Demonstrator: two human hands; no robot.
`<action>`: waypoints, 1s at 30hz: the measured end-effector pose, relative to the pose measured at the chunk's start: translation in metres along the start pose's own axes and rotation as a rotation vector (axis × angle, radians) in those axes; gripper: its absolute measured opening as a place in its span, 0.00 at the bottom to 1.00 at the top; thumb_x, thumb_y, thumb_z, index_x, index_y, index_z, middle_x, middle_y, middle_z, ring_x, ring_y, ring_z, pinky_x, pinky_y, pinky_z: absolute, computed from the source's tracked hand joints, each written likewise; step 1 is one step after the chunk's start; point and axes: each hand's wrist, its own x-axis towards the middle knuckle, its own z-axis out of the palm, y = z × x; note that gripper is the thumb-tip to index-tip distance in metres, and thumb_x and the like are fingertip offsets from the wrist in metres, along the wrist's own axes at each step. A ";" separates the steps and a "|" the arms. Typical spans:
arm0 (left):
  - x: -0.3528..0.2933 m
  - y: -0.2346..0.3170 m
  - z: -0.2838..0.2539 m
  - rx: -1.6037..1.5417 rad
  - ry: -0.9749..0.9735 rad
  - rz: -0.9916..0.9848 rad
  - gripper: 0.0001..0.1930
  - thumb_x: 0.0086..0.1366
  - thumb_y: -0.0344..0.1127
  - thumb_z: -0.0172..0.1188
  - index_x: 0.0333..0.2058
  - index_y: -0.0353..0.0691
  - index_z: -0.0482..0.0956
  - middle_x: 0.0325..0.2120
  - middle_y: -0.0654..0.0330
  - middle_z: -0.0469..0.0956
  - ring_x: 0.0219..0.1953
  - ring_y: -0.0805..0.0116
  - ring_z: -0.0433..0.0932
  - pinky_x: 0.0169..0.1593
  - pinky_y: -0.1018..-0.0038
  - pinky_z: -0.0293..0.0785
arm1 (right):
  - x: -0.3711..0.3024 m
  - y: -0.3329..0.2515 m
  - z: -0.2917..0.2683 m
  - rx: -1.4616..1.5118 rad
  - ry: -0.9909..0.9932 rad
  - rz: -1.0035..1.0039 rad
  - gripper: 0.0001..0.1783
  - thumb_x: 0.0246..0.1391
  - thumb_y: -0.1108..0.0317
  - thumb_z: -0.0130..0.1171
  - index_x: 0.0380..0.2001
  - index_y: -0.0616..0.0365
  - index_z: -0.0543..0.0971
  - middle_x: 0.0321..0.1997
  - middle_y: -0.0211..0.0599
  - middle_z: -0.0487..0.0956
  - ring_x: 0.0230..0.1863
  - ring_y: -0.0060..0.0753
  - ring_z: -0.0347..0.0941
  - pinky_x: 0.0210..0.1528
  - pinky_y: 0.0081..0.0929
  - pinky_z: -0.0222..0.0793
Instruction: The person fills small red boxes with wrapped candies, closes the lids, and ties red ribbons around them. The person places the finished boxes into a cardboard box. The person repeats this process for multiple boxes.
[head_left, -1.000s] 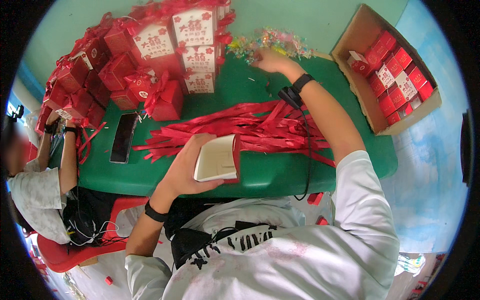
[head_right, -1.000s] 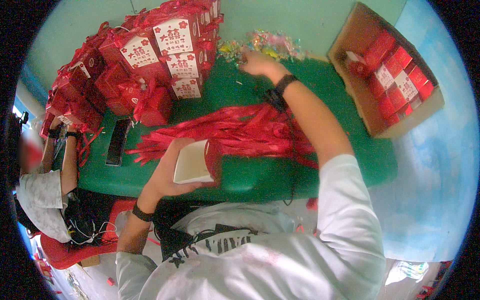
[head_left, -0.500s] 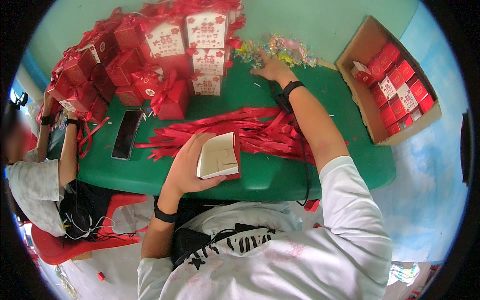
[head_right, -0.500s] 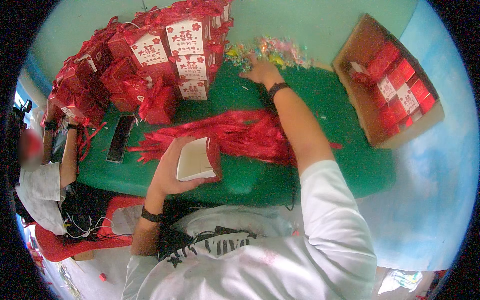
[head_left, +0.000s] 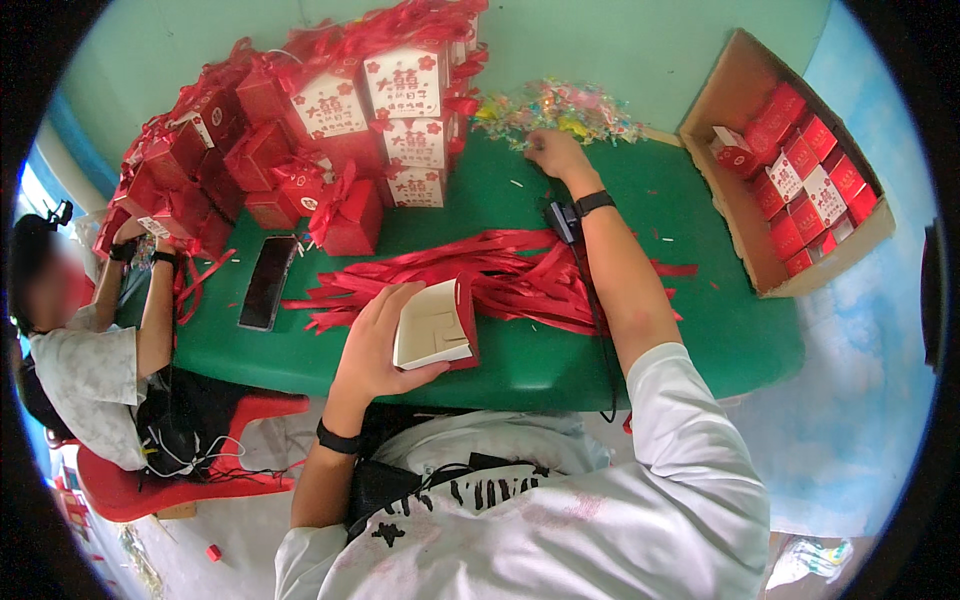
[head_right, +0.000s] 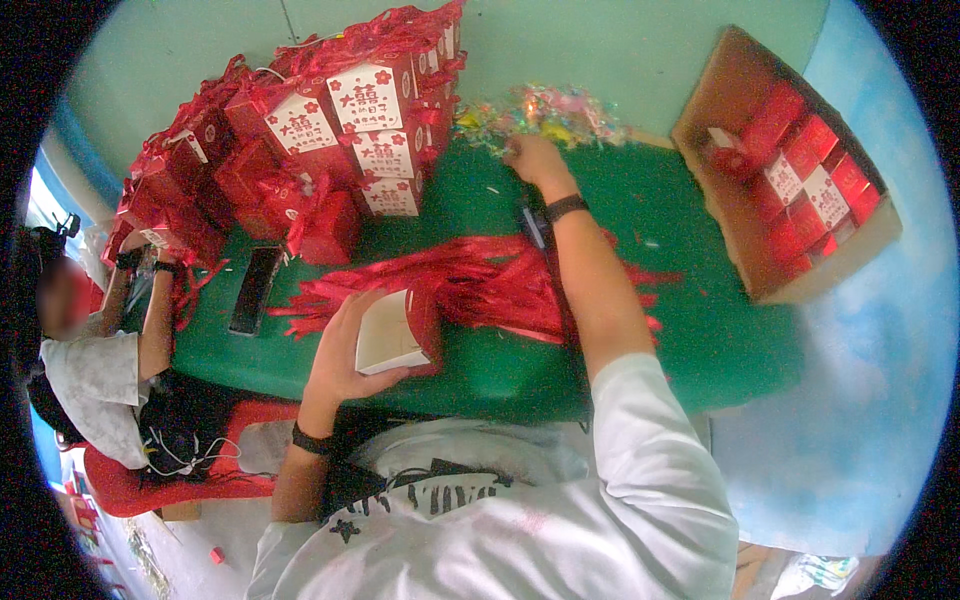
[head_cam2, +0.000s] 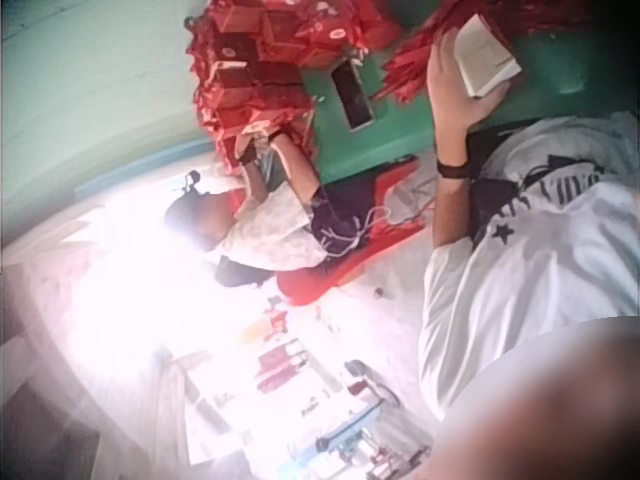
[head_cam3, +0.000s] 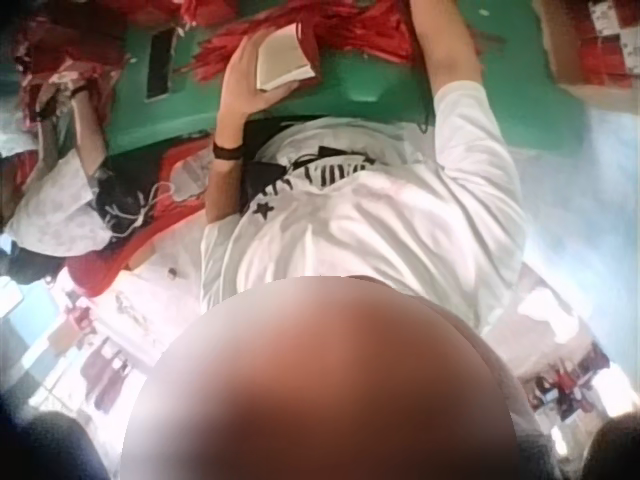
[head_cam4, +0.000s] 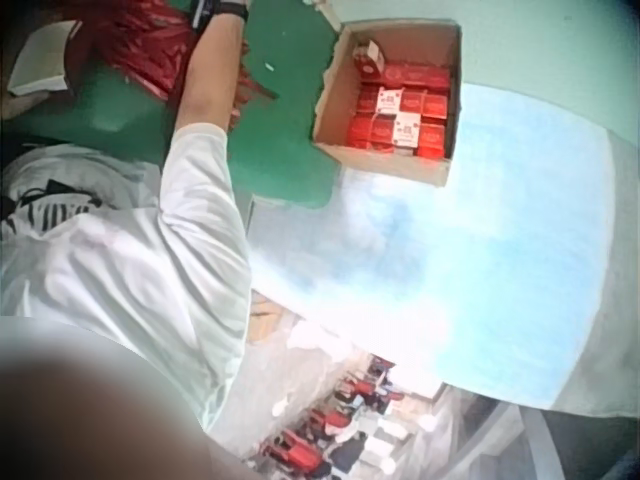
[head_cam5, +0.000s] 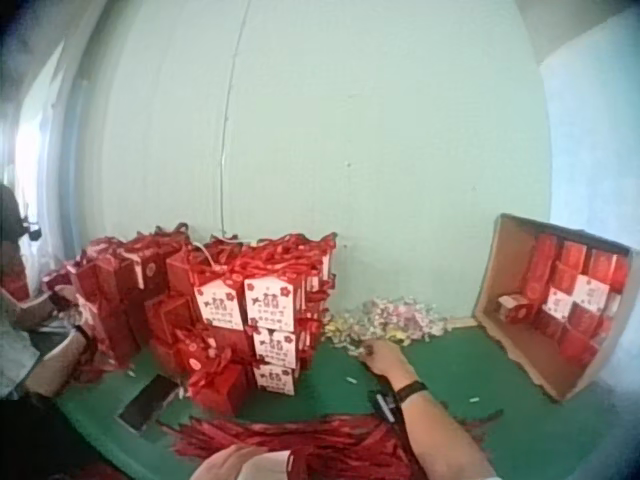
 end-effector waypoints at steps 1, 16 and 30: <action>0.000 0.000 0.002 0.002 -0.001 0.009 0.48 0.44 0.48 0.81 0.63 0.34 0.73 0.54 0.43 0.78 0.55 0.38 0.79 0.59 0.53 0.76 | -0.003 0.007 0.001 0.013 0.014 0.010 0.23 0.59 0.55 0.70 0.56 0.50 0.85 0.51 0.49 0.87 0.54 0.56 0.83 0.57 0.46 0.78; -0.005 -0.009 0.009 -0.012 0.018 -0.015 0.50 0.43 0.49 0.81 0.63 0.33 0.72 0.55 0.42 0.79 0.56 0.37 0.79 0.61 0.51 0.76 | -0.008 0.020 0.000 0.048 0.070 -0.041 0.16 0.56 0.57 0.68 0.46 0.48 0.89 0.47 0.49 0.88 0.49 0.57 0.84 0.55 0.49 0.80; -0.002 -0.004 0.006 -0.052 0.020 -0.028 0.48 0.44 0.48 0.81 0.62 0.31 0.73 0.51 0.42 0.80 0.53 0.38 0.80 0.58 0.54 0.76 | -0.036 -0.086 -0.159 0.714 -0.050 -0.372 0.17 0.64 0.58 0.70 0.54 0.50 0.87 0.44 0.24 0.86 0.40 0.19 0.78 0.42 0.24 0.74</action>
